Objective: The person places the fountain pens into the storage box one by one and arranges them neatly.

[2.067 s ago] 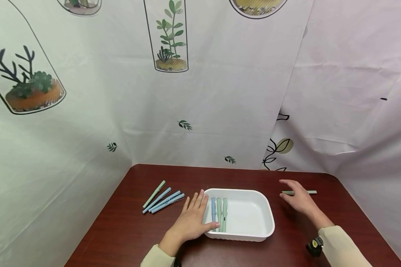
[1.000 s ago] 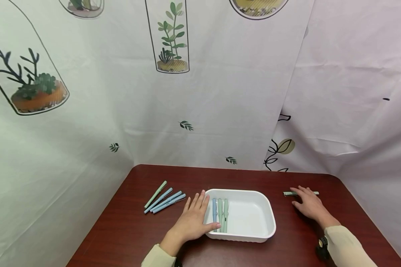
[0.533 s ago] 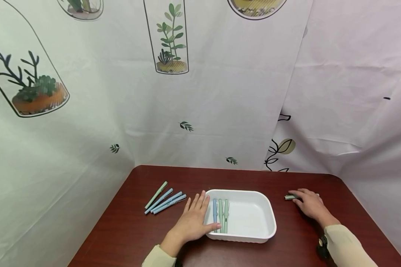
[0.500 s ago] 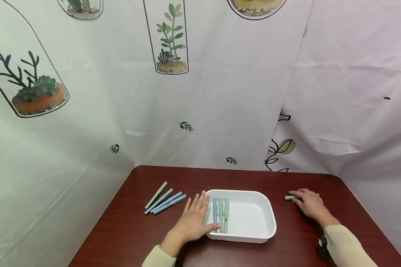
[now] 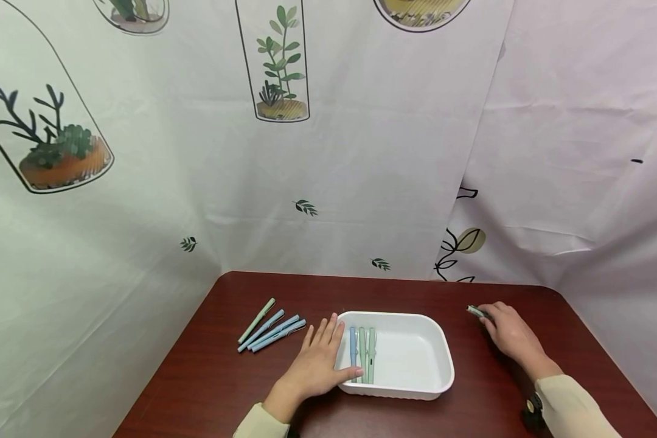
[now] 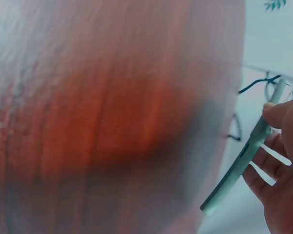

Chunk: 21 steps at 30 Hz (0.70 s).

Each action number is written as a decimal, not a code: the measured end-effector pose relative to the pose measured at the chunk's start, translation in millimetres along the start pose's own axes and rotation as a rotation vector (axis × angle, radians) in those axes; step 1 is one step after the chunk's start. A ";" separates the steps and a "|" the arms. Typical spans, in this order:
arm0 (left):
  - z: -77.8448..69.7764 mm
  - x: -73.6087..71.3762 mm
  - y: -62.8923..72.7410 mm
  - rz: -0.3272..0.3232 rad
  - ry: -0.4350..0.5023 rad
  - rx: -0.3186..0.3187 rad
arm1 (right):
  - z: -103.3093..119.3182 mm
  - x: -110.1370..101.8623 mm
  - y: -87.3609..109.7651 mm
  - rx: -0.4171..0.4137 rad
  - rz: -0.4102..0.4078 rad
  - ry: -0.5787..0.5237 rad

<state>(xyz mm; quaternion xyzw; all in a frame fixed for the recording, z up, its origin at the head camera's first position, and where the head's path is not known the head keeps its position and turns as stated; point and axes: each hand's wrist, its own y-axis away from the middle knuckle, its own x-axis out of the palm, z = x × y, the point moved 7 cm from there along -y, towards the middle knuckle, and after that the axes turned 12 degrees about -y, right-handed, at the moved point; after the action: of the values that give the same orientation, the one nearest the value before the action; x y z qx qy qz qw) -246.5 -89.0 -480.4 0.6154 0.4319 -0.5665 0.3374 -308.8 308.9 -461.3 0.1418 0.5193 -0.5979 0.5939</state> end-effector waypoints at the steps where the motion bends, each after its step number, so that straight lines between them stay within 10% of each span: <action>1: -0.1 0.0 0.1 0.000 0.001 0.000 | 5.1 -3.6 -1.3 -0.021 -0.025 0.003; 21: -1.7 -3.1 1.4 -0.011 0.012 0.012 | 72.6 -47.3 -14.7 0.061 -0.133 -0.147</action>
<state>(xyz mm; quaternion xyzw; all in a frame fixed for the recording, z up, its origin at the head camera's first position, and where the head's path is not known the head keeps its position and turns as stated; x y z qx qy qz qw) -244.5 -88.6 -477.2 0.6184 0.4341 -0.5670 0.3280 -276.9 274.6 -387.0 0.0805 0.4640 -0.6605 0.5848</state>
